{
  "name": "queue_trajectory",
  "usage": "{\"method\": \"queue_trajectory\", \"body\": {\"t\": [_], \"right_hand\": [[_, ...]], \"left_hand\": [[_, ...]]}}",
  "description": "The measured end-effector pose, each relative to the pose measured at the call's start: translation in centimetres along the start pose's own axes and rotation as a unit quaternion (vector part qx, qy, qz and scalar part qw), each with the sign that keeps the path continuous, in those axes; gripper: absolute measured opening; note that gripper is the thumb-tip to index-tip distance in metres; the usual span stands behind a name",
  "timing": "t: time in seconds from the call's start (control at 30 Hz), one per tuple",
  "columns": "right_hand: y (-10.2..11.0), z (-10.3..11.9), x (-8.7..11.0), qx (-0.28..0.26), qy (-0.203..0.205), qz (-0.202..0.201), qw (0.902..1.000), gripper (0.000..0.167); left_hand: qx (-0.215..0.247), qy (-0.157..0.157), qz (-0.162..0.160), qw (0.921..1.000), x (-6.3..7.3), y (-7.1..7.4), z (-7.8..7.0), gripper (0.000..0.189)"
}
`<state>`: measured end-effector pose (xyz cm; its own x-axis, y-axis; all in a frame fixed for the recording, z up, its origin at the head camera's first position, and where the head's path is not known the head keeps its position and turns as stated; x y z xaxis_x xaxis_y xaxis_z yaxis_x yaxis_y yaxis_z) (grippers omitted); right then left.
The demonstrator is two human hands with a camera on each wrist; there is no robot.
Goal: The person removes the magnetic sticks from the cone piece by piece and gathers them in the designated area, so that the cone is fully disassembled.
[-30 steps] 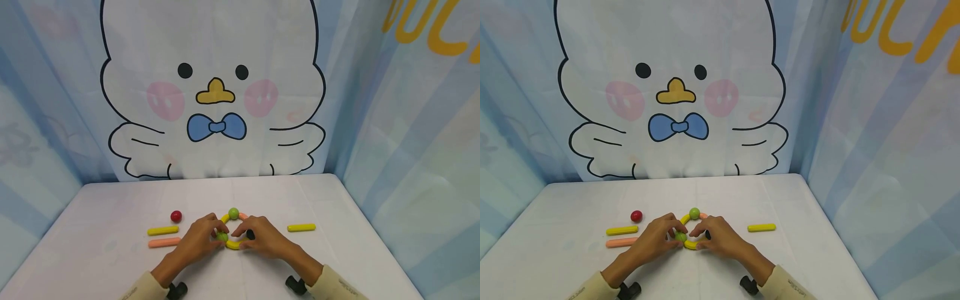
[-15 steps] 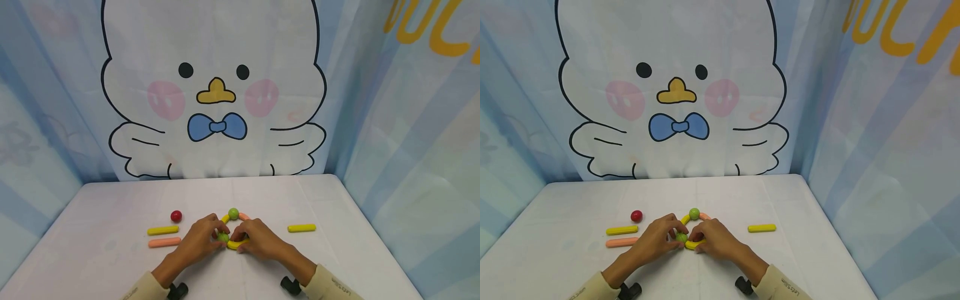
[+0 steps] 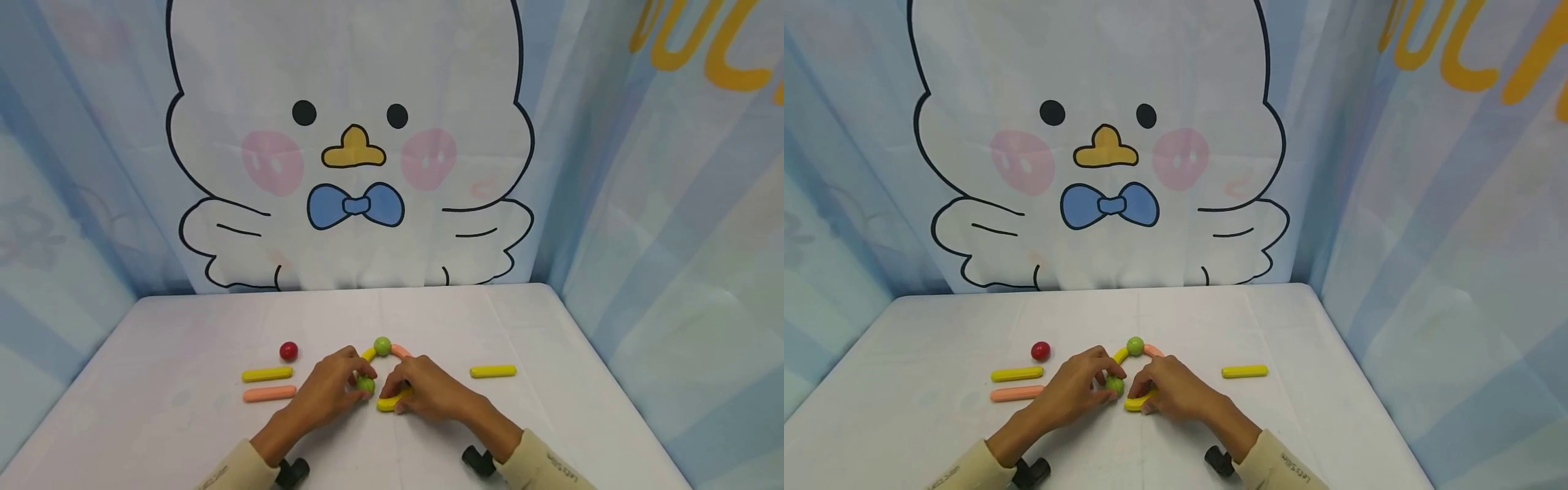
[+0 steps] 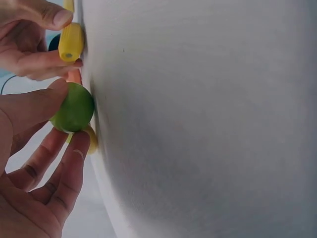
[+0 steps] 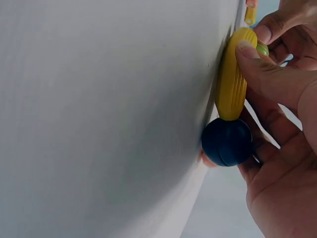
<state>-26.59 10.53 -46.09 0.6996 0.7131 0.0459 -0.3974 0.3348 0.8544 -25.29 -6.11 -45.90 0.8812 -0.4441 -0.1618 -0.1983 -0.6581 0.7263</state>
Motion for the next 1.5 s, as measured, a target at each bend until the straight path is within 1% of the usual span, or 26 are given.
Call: {"method": "queue_trajectory", "body": {"t": [0.13, 0.23, 0.3, 0.37, 0.47, 0.5, 0.57, 0.7, 0.8, 0.93, 1.1, 1.23, 1.33, 1.5], "right_hand": [[0.4, -0.2, 0.2, 0.006, 0.007, 0.002, 1.0000, 0.027], [0.8, -0.4, 0.4, 0.007, 0.001, -0.018, 0.9998, 0.027], [1.2, -0.7, 0.6, 0.004, -0.020, -0.047, 0.9987, 0.025], [1.6, -1.1, 0.8, 0.004, -0.051, -0.088, 0.9948, 0.022], [2.1, -1.6, 1.1, 0.021, -0.099, -0.148, 0.9838, 0.018], [2.2, -1.7, 1.1, 0.030, -0.112, -0.162, 0.9799, 0.016], [2.1, -1.9, 1.1, 0.046, -0.135, -0.177, 0.9738, 0.016], [1.6, -1.9, 1.1, 0.058, -0.157, -0.186, 0.9681, 0.015], [1.4, -1.8, 1.0, 0.063, -0.155, -0.193, 0.9668, 0.015], [1.5, -1.6, 0.9, 0.072, -0.155, -0.192, 0.9664, 0.016], [1.9, -1.6, 1.1, 0.091, -0.167, -0.186, 0.9640, 0.018], [2.1, -1.5, 1.3, 0.108, -0.170, -0.181, 0.9626, 0.020], [2.3, -1.4, 1.3, 0.120, -0.170, -0.177, 0.9620, 0.022], [2.3, -1.5, 1.2, 0.136, -0.175, -0.168, 0.9606, 0.023]], "left_hand": [[-0.010, 0.002, -0.003, 0.9999, -0.2, 0.0, -0.2, 0.027], [-0.016, -0.001, -0.004, 0.9999, -0.3, 0.0, -0.3, 0.028], [-0.020, 0.002, -0.004, 0.9998, -0.3, 0.0, -0.3, 0.028], [-0.025, 0.004, -0.004, 0.9997, -0.3, 0.0, -0.4, 0.027], [-0.030, 0.014, -0.001, 0.9994, -0.1, 0.0, -0.3, 0.027], [-0.031, 0.015, -0.001, 0.9994, -0.1, -0.1, -0.3, 0.027], [-0.032, 0.014, -0.002, 0.9994, 0.0, -0.1, -0.2, 0.027], [-0.033, 0.013, -0.005, 0.9993, 0.1, 0.0, -0.2, 0.028], [-0.038, 0.015, -0.007, 0.9991, 0.1, 0.1, -0.2, 0.028], [-0.049, 0.025, -0.007, 0.9985, 0.1, 0.3, -0.2, 0.027], [-0.064, 0.049, -0.011, 0.9967, 0.0, 0.9, 0.0, 0.025], [-0.075, 0.070, -0.018, 0.9945, -0.2, 1.4, 0.5, 0.024], [-0.089, 0.074, -0.025, 0.9930, -0.3, 1.7, 0.8, 0.024], [-0.111, 0.064, -0.034, 0.9912, -0.6, 2.1, 1.1, 0.025]]}}
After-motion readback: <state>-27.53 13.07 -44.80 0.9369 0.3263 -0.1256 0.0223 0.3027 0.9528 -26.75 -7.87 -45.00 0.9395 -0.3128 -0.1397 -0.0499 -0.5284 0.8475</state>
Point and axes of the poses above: each hand's wrist, its own x-axis away from the middle knuckle, its own y-axis out of the back of the hand, z = x × y, the point moved 6 cm from there along -x, towards the middle knuckle, and after that the axes turned 7 degrees about x, right-handed, at the moved point
